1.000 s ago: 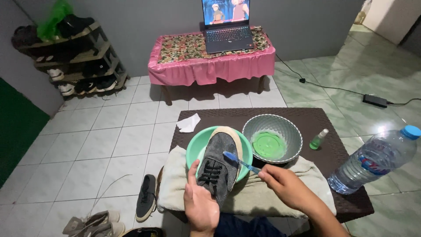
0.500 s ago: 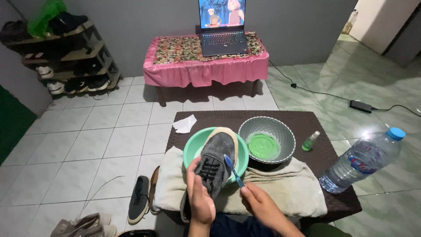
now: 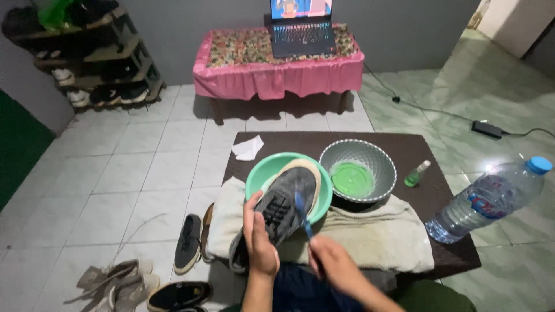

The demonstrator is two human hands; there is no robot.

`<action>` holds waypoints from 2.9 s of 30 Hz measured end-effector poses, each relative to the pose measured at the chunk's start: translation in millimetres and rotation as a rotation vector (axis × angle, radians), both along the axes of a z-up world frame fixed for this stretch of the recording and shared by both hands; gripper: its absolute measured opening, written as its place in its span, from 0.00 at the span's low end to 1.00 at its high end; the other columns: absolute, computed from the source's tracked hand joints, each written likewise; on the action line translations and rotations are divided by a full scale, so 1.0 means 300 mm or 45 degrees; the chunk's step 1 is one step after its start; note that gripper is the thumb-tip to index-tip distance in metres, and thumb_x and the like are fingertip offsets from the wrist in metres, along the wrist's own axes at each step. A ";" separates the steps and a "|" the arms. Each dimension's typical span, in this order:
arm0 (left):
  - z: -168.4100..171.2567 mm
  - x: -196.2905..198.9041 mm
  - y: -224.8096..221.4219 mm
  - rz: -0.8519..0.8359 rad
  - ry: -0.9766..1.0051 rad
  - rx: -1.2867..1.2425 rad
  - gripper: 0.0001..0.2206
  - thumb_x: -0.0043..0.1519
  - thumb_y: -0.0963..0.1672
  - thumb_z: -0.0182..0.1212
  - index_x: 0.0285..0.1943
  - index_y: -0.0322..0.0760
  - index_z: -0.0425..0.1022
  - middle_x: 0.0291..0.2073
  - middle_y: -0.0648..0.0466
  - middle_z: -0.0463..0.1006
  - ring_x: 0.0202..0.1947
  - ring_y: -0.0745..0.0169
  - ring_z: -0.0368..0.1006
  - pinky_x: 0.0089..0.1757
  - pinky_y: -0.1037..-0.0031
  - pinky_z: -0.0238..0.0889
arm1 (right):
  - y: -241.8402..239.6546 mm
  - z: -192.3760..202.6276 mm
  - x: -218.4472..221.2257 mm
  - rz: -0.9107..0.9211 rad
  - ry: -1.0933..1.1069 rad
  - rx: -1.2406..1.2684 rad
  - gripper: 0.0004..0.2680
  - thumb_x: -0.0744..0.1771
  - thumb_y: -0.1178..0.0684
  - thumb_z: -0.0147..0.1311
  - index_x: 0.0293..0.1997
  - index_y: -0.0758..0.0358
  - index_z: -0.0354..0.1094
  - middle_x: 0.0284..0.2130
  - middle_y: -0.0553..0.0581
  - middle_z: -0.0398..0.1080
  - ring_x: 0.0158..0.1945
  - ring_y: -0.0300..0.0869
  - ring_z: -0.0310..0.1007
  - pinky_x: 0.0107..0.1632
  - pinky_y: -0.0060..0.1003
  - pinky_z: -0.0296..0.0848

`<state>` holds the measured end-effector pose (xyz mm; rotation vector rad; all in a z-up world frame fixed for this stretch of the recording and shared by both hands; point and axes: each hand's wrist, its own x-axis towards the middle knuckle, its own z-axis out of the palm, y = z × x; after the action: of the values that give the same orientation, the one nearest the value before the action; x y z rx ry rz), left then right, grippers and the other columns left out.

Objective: Cleaning a grey sneaker using a toothbrush and soapy water from a bowl while sitting on a sofa.

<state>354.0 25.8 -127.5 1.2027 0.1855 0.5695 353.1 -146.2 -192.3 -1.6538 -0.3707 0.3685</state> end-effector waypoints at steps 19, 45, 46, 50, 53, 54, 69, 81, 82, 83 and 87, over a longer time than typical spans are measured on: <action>-0.008 0.011 -0.007 -0.026 0.148 -0.128 0.33 0.61 0.61 0.42 0.68 0.43 0.67 0.73 0.45 0.63 0.75 0.54 0.52 0.66 0.62 0.47 | 0.005 0.008 0.118 -0.278 0.445 0.262 0.14 0.73 0.44 0.41 0.33 0.62 0.60 0.16 0.56 0.57 0.15 0.39 0.50 0.19 0.31 0.50; 0.097 -0.020 0.187 0.287 0.069 -0.668 0.34 0.65 0.62 0.39 0.71 0.42 0.66 0.62 0.28 0.69 0.63 0.39 0.67 0.58 0.53 0.64 | 0.155 -0.080 0.545 -0.004 -0.304 -1.486 0.10 0.64 0.51 0.54 0.45 0.55 0.80 0.36 0.65 0.79 0.48 0.61 0.80 0.49 0.58 0.76; 0.103 -0.024 0.191 0.290 0.069 -0.672 0.34 0.65 0.62 0.39 0.71 0.42 0.66 0.62 0.28 0.69 0.63 0.39 0.67 0.58 0.53 0.64 | 0.136 -0.047 0.535 -0.001 -0.306 -1.488 0.10 0.64 0.51 0.54 0.45 0.55 0.80 0.36 0.65 0.79 0.48 0.61 0.80 0.49 0.58 0.76; 0.105 -0.033 0.188 0.258 0.106 -0.577 0.32 0.66 0.61 0.38 0.71 0.46 0.67 0.66 0.24 0.63 0.67 0.34 0.62 0.62 0.51 0.59 | 0.034 0.149 0.400 -0.192 -0.026 -1.101 0.14 0.68 0.43 0.49 0.53 0.56 0.77 0.40 0.70 0.78 0.53 0.63 0.76 0.57 0.58 0.71; 0.131 -0.027 0.130 0.228 0.131 -0.578 0.30 0.67 0.60 0.38 0.70 0.43 0.67 0.64 0.28 0.65 0.65 0.38 0.62 0.61 0.53 0.59 | -0.030 0.268 0.263 -0.370 -0.002 -0.614 0.11 0.69 0.46 0.51 0.42 0.62 0.77 0.25 0.61 0.69 0.37 0.52 0.67 0.45 0.45 0.65; 0.143 -0.029 0.102 0.211 0.178 -0.589 0.30 0.68 0.59 0.38 0.69 0.39 0.67 0.59 0.34 0.71 0.60 0.46 0.67 0.58 0.56 0.64 | -0.049 0.290 0.215 -0.440 0.004 -0.339 0.10 0.70 0.51 0.51 0.35 0.65 0.76 0.17 0.52 0.58 0.27 0.40 0.57 0.34 0.33 0.59; -0.019 0.000 0.026 0.041 0.250 0.127 0.25 0.70 0.56 0.41 0.64 0.38 0.71 0.69 0.35 0.64 0.74 0.39 0.51 0.69 0.54 0.40 | -0.142 0.314 0.121 -0.390 -0.183 -0.833 0.10 0.68 0.42 0.55 0.42 0.51 0.80 0.30 0.64 0.80 0.43 0.62 0.79 0.50 0.53 0.73; 0.044 -0.017 0.052 0.124 0.269 0.135 0.28 0.70 0.57 0.38 0.68 0.37 0.66 0.71 0.30 0.57 0.75 0.30 0.43 0.69 0.48 0.36 | -0.184 0.281 0.153 -0.313 -0.330 -0.929 0.13 0.69 0.41 0.51 0.36 0.58 0.74 0.29 0.72 0.76 0.43 0.69 0.74 0.46 0.59 0.71; 0.037 -0.018 0.055 0.122 0.264 0.135 0.28 0.70 0.57 0.38 0.68 0.37 0.66 0.71 0.30 0.57 0.75 0.30 0.43 0.69 0.48 0.36 | -0.201 0.245 0.180 -0.316 -0.333 -0.928 0.13 0.69 0.41 0.51 0.36 0.58 0.74 0.29 0.72 0.76 0.43 0.69 0.74 0.46 0.59 0.71; 0.033 -0.015 0.058 0.126 0.313 0.135 0.29 0.66 0.58 0.38 0.65 0.40 0.69 0.69 0.40 0.64 0.74 0.42 0.51 0.68 0.55 0.42 | -0.218 0.212 0.211 -0.385 -0.402 -0.908 0.14 0.70 0.41 0.48 0.29 0.57 0.66 0.21 0.61 0.67 0.31 0.55 0.67 0.38 0.49 0.63; 0.021 -0.011 0.049 0.140 0.353 0.067 0.30 0.62 0.59 0.40 0.65 0.42 0.71 0.69 0.50 0.70 0.74 0.54 0.57 0.67 0.62 0.47 | -0.214 0.187 0.226 -0.343 -0.343 -0.943 0.13 0.70 0.40 0.45 0.33 0.52 0.74 0.23 0.52 0.77 0.29 0.45 0.74 0.36 0.39 0.64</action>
<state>350.7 40.6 -121.1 1.3264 0.4763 0.5041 420.8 -210.4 -136.3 -2.4592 -0.2097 0.0709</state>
